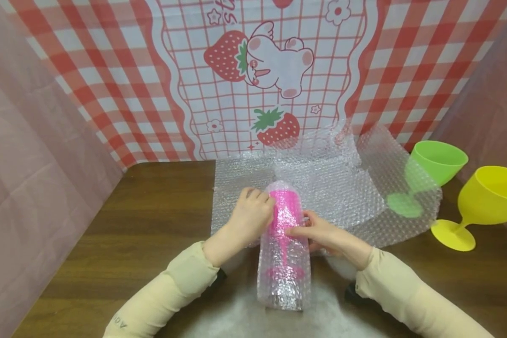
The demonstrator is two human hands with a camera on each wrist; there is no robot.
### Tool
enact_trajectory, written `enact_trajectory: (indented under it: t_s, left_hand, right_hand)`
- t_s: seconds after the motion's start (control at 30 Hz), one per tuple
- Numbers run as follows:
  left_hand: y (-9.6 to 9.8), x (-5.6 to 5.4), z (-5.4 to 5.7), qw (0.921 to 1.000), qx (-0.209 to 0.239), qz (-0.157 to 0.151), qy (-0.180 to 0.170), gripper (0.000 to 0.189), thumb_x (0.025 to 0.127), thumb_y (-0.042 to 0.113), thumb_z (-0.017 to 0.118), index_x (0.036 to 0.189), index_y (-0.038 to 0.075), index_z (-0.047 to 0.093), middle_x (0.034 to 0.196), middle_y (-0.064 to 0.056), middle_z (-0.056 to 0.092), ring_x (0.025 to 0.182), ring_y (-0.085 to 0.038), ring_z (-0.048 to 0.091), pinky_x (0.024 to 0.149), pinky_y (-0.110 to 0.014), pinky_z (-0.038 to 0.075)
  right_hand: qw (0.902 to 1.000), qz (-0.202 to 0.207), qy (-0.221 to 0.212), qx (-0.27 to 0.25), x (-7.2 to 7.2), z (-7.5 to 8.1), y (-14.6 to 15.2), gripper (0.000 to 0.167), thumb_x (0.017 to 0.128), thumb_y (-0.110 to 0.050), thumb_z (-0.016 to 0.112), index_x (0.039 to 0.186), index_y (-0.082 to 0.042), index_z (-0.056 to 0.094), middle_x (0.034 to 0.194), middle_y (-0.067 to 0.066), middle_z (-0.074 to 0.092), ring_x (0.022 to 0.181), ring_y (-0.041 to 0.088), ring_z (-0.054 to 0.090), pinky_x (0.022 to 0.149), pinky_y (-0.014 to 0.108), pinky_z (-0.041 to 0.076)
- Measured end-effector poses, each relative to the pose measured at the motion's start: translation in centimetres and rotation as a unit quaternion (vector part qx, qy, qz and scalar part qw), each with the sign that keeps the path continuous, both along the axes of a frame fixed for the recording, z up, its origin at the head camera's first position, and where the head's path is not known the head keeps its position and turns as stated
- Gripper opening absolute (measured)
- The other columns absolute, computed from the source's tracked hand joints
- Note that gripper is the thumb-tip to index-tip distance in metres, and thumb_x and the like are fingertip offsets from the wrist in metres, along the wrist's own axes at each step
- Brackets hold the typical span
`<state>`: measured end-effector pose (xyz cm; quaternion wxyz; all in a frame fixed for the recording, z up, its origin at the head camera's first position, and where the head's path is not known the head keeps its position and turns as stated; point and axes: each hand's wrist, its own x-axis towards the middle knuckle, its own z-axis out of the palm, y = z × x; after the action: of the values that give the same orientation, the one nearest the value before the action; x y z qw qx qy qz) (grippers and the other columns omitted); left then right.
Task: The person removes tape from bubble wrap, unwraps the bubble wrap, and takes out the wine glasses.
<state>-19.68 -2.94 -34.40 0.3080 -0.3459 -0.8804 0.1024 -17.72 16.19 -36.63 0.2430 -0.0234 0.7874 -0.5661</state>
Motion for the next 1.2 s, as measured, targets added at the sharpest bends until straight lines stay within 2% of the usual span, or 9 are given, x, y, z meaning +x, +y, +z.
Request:
enact_trajectory:
  t_s: [0.07, 0.23, 0.37, 0.5, 0.63, 0.77, 0.87, 1.07, 1.2]
  left_hand:
    - [-0.1, 0.0, 0.2, 0.9999, 0.006, -0.011, 0.0, 0.014, 0.078, 0.025, 0.067, 0.085, 0.013, 0.067, 0.085, 0.0, 0.067, 0.083, -0.016, 0.062, 0.091, -0.037, 0.045]
    - [0.0, -0.1, 0.7, 0.9996, -0.014, -0.024, -0.007, 0.01, 0.075, 0.019, 0.07, 0.083, 0.012, 0.068, 0.086, -0.001, 0.068, 0.084, -0.017, 0.062, 0.096, -0.039, 0.042]
    - [0.2, -0.1, 1.0, 0.9992, -0.028, -0.026, -0.012, 0.002, 0.076, 0.015, 0.067, 0.077, 0.014, 0.068, 0.083, -0.001, 0.068, 0.085, -0.018, 0.063, 0.098, -0.039, 0.041]
    - [0.4, -0.3, 1.2, 0.9988, -0.037, -0.027, -0.019, 0.004, 0.076, 0.018, 0.069, 0.076, 0.014, 0.068, 0.081, 0.0, 0.068, 0.086, -0.017, 0.062, 0.099, -0.039, 0.039]
    - [0.6, -0.5, 1.2, 0.9977, -0.053, -0.032, -0.028, 0.015, 0.073, 0.026, 0.072, 0.082, 0.014, 0.069, 0.084, 0.0, 0.069, 0.087, -0.017, 0.062, 0.101, -0.04, 0.038]
    - [0.6, -0.7, 1.1, 0.9966, -0.069, -0.044, -0.013, 0.026, 0.067, 0.031, 0.076, 0.084, 0.013, 0.069, 0.084, 0.0, 0.068, 0.086, -0.016, 0.062, 0.1, -0.04, 0.038]
    - [0.6, -0.9, 0.9, 0.9957, -0.073, -0.055, 0.009, 0.028, 0.065, 0.032, 0.076, 0.084, 0.012, 0.069, 0.081, 0.0, 0.068, 0.083, -0.015, 0.062, 0.099, -0.039, 0.039]
    - [0.5, -1.3, 0.5, 0.9948, -0.065, -0.065, 0.042, 0.015, 0.073, 0.023, 0.072, 0.083, 0.011, 0.07, 0.078, 0.0, 0.068, 0.08, -0.014, 0.062, 0.098, -0.036, 0.041]
    - [0.4, -1.5, 0.2, 0.9961, -0.043, -0.071, 0.03, 0.009, 0.075, 0.016, 0.07, 0.082, 0.01, 0.069, 0.079, -0.001, 0.068, 0.08, -0.014, 0.062, 0.097, -0.035, 0.041]
  right_hand:
    - [0.9999, 0.002, 0.008, 0.013, -0.2, 0.4, 0.0, 0.089, 0.08, -0.031, 0.067, 0.139, 0.004, 0.01, 0.131, 0.03, 0.035, 0.108, 0.037, 0.051, 0.082, 0.043, 0.051]
    - [0.9988, 0.005, 0.038, 0.032, -0.6, 1.4, -0.2, 0.101, 0.079, -0.034, 0.067, 0.142, 0.001, -0.005, 0.14, 0.03, 0.019, 0.118, 0.044, 0.04, 0.09, 0.047, 0.045]
    - [0.9961, -0.002, 0.065, 0.06, -0.9, 1.7, -0.7, 0.11, 0.074, -0.043, 0.07, 0.142, 0.001, -0.004, 0.144, 0.03, 0.009, 0.127, 0.045, 0.027, 0.099, 0.056, 0.034]
    - [0.9896, -0.014, 0.081, 0.117, -1.1, 1.6, -1.6, 0.126, 0.063, -0.054, 0.074, 0.142, 0.0, -0.008, 0.146, 0.03, -0.007, 0.131, 0.047, 0.012, 0.102, 0.061, 0.022]
    - [0.9859, -0.029, 0.083, 0.142, -1.2, 1.4, -2.5, 0.135, 0.06, -0.054, 0.076, 0.14, -0.001, -0.018, 0.143, 0.031, -0.019, 0.132, 0.051, 0.001, 0.102, 0.064, 0.018]
    - [0.9828, -0.042, 0.093, 0.154, -1.2, 1.2, -3.3, 0.137, 0.06, -0.05, 0.078, 0.139, -0.002, -0.022, 0.142, 0.032, -0.021, 0.131, 0.052, 0.0, 0.101, 0.063, 0.02]
    - [0.9808, -0.047, 0.102, 0.159, -1.1, 1.1, -3.7, 0.136, 0.06, -0.047, 0.079, 0.14, -0.001, -0.021, 0.142, 0.033, -0.019, 0.131, 0.052, 0.006, 0.1, 0.062, 0.025]
    - [0.986, -0.052, 0.093, 0.128, -1.0, 1.0, -3.7, 0.133, 0.062, -0.038, 0.08, 0.14, -0.004, -0.023, 0.143, 0.03, -0.02, 0.13, 0.052, 0.01, 0.1, 0.062, 0.024]
    - [0.9894, -0.053, 0.087, 0.103, -0.9, 0.8, -3.7, 0.131, 0.064, -0.032, 0.079, 0.14, -0.006, -0.024, 0.143, 0.028, -0.023, 0.131, 0.051, 0.008, 0.102, 0.061, 0.022]
